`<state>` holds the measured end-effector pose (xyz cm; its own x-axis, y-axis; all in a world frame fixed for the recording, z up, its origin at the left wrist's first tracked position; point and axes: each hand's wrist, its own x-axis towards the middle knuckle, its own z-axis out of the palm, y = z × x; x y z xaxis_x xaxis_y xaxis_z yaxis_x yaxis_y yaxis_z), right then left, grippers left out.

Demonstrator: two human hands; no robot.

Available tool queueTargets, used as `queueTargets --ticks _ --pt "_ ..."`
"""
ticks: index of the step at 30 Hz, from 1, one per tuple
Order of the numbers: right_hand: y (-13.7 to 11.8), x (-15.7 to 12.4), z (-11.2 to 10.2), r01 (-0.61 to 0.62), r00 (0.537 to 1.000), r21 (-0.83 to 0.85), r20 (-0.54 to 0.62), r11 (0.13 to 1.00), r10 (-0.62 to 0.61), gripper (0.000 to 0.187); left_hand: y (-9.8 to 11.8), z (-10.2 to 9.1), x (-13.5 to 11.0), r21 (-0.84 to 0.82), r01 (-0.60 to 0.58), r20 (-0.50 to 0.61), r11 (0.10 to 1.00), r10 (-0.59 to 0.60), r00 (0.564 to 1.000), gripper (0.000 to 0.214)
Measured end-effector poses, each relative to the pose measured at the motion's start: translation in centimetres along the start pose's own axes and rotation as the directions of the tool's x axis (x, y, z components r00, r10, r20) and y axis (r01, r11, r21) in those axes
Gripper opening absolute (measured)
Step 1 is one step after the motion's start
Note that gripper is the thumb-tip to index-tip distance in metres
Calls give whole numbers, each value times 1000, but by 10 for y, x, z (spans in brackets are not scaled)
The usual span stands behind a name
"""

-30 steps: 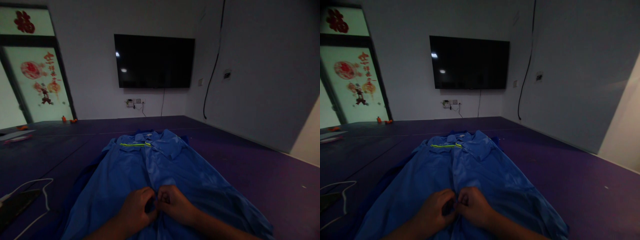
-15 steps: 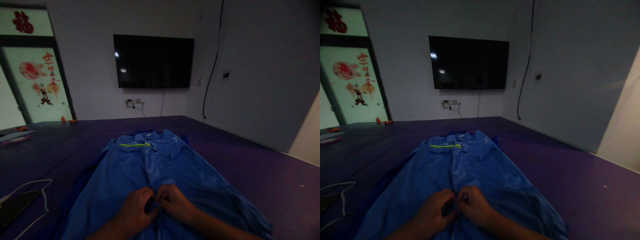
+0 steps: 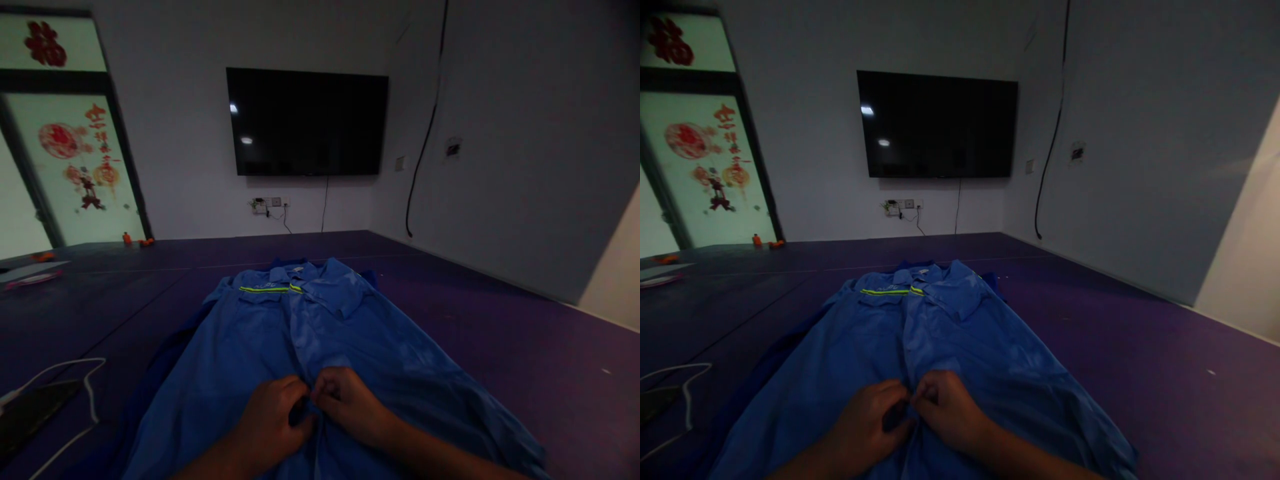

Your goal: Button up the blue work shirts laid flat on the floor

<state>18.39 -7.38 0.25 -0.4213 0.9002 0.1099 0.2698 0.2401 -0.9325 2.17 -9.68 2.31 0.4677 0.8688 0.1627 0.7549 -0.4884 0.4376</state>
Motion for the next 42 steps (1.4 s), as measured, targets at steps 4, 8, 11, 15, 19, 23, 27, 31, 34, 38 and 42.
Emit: queueTargets --ticks 4,8,11,15,19,23,27,31,34,38,42 --pt "0 1 0 -19 1000 6 10 1000 19 6 -1 -1 0 11 -2 11 1000 2 1000 6" --pt "-2 0 0 -15 1000 46 15 999 15 5 -1 -3 -1 -30 2 -6 1000 -2 1000 9" --pt "-4 -1 0 -21 1000 58 25 998 19 6 0 -6 -2 -88 -19 -48 996 15 999 16" --pt "-5 -1 -1 -31 999 49 31 998 30 8 0 -11 -3 -152 -146 -76 977 136 988 27" --pt "-6 -1 -1 -37 999 42 33 998 36 11 -4 -12 -2 -189 -206 -56 960 199 978 28" --pt "-5 -1 -2 -10 999 41 39 999 9 10 -8 -11 -1 -197 -213 -42 957 209 977 25" --pt "-6 -1 -3 -39 997 10 68 999 38 6 -9 -10 0 -192 -218 -52 957 212 976 27" --pt "-10 -2 -6 -43 992 -49 114 998 48 13 -11 -10 1 -183 -212 -38 960 209 977 28" --pt "-11 -3 -8 -50 987 -82 150 995 62 21 -11 -11 1 -170 -197 -29 966 195 980 30" --pt "-9 -3 -8 -19 985 -128 166 992 40 23 -11 -11 1 -167 -160 -15 973 160 987 30" --pt "-4 -2 -7 -3 989 -174 148 985 29 21 -11 -10 1 -180 -148 -15 973 148 989 26"
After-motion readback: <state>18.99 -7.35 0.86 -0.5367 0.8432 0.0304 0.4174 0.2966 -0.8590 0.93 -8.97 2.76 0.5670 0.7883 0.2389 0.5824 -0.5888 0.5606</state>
